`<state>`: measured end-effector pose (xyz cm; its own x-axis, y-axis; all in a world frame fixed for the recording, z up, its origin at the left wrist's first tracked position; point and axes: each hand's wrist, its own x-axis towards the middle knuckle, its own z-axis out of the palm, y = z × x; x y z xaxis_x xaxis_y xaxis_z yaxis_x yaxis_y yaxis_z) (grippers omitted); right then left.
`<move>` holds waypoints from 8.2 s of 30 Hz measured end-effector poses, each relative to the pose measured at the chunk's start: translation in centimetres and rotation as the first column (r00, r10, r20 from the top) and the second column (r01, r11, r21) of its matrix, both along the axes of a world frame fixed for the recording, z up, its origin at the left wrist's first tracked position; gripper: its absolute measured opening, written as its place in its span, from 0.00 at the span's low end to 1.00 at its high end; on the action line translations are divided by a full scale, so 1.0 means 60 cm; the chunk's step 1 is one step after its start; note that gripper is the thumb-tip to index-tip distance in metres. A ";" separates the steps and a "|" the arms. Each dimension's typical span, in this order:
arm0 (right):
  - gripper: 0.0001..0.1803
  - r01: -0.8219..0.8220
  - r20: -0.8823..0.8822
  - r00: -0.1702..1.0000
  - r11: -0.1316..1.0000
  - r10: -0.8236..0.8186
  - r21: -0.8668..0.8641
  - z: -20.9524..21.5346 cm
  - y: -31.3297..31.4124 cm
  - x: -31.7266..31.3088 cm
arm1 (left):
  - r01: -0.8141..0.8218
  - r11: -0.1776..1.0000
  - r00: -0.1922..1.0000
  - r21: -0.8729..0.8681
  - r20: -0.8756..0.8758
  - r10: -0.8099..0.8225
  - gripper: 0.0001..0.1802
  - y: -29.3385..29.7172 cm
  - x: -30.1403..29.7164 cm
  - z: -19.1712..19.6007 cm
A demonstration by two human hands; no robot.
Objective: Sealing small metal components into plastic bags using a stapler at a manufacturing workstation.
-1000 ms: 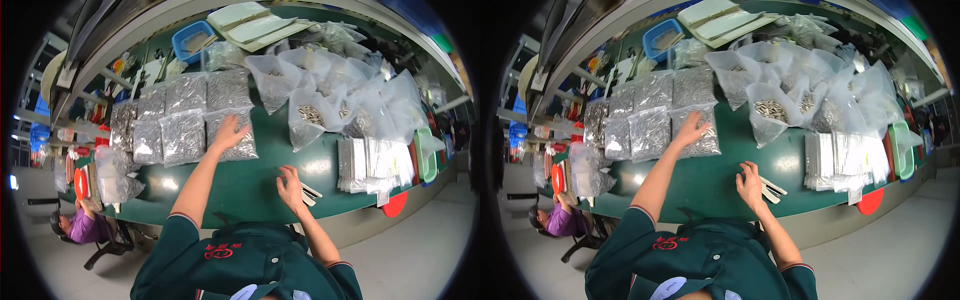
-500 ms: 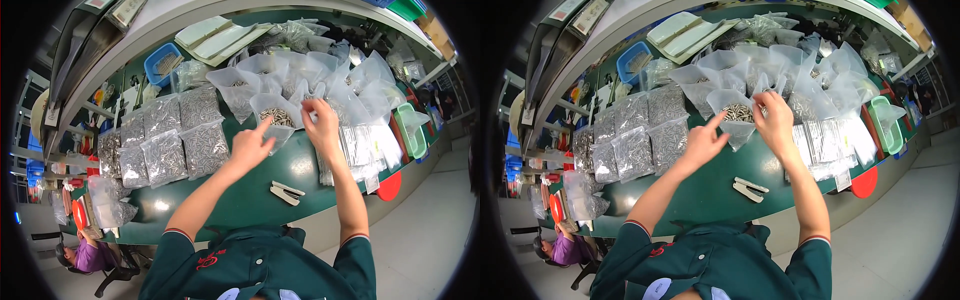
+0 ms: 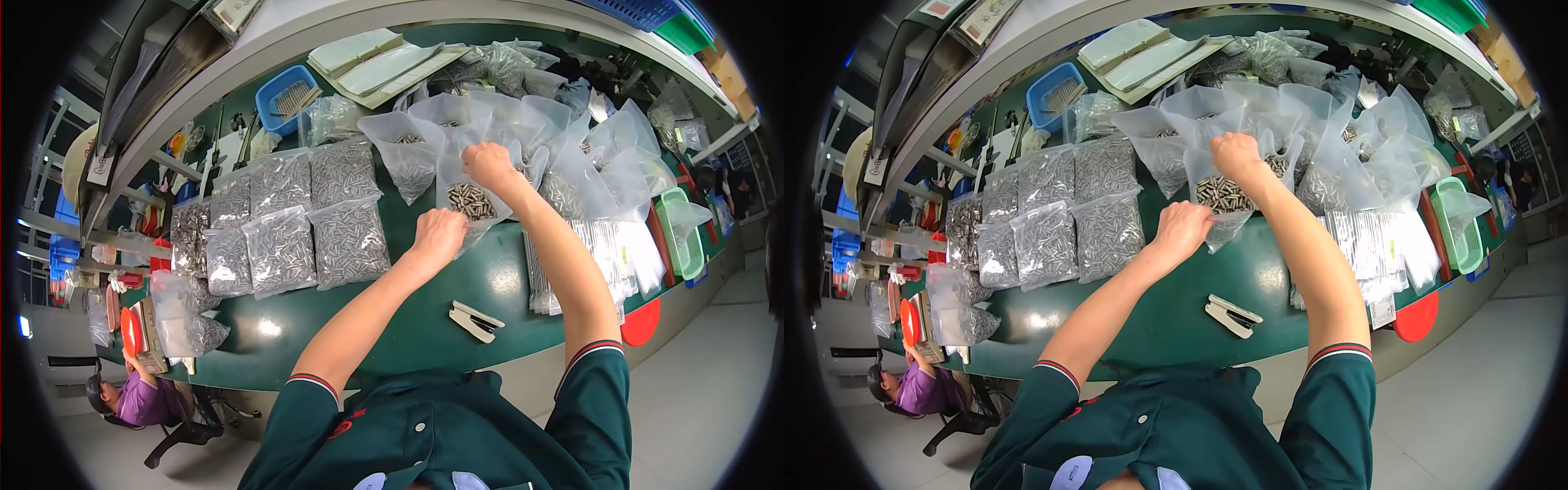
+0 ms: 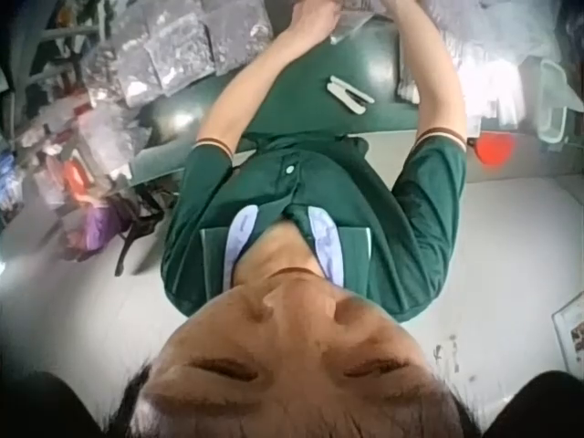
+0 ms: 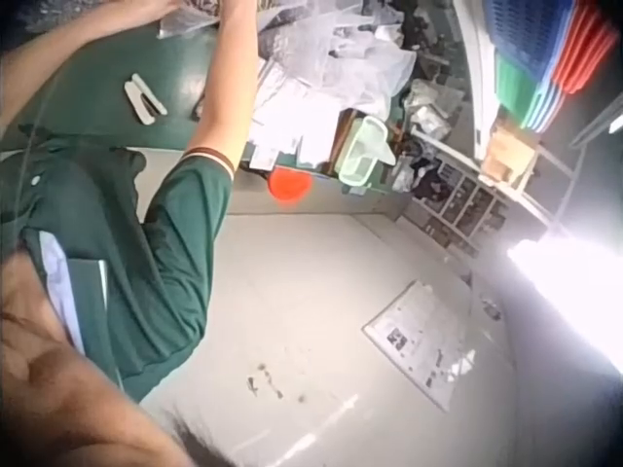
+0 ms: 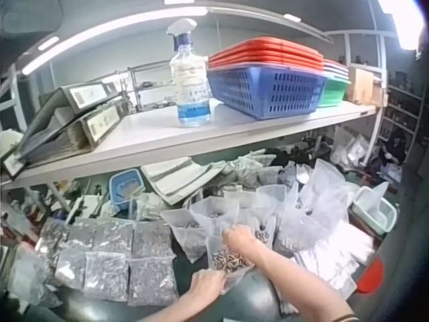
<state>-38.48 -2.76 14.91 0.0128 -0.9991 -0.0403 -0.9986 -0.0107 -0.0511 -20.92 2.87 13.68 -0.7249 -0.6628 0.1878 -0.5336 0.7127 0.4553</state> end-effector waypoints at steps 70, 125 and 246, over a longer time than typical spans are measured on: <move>0.28 -0.314 0.792 0.405 0.883 0.457 -0.349 -0.045 0.355 0.468 | -0.274 0.831 0.646 0.483 -0.548 0.532 0.14 0.287 0.594 -0.057; 0.08 0.448 0.829 0.523 0.891 -0.197 -0.070 -0.154 0.384 0.505 | -0.755 0.256 0.027 0.603 -0.362 0.932 0.13 0.273 0.501 -0.142; 0.08 0.027 0.882 0.440 0.984 -0.168 0.174 -0.061 0.367 0.405 | -0.204 0.958 0.975 0.202 -0.046 0.218 0.03 0.184 0.640 -0.039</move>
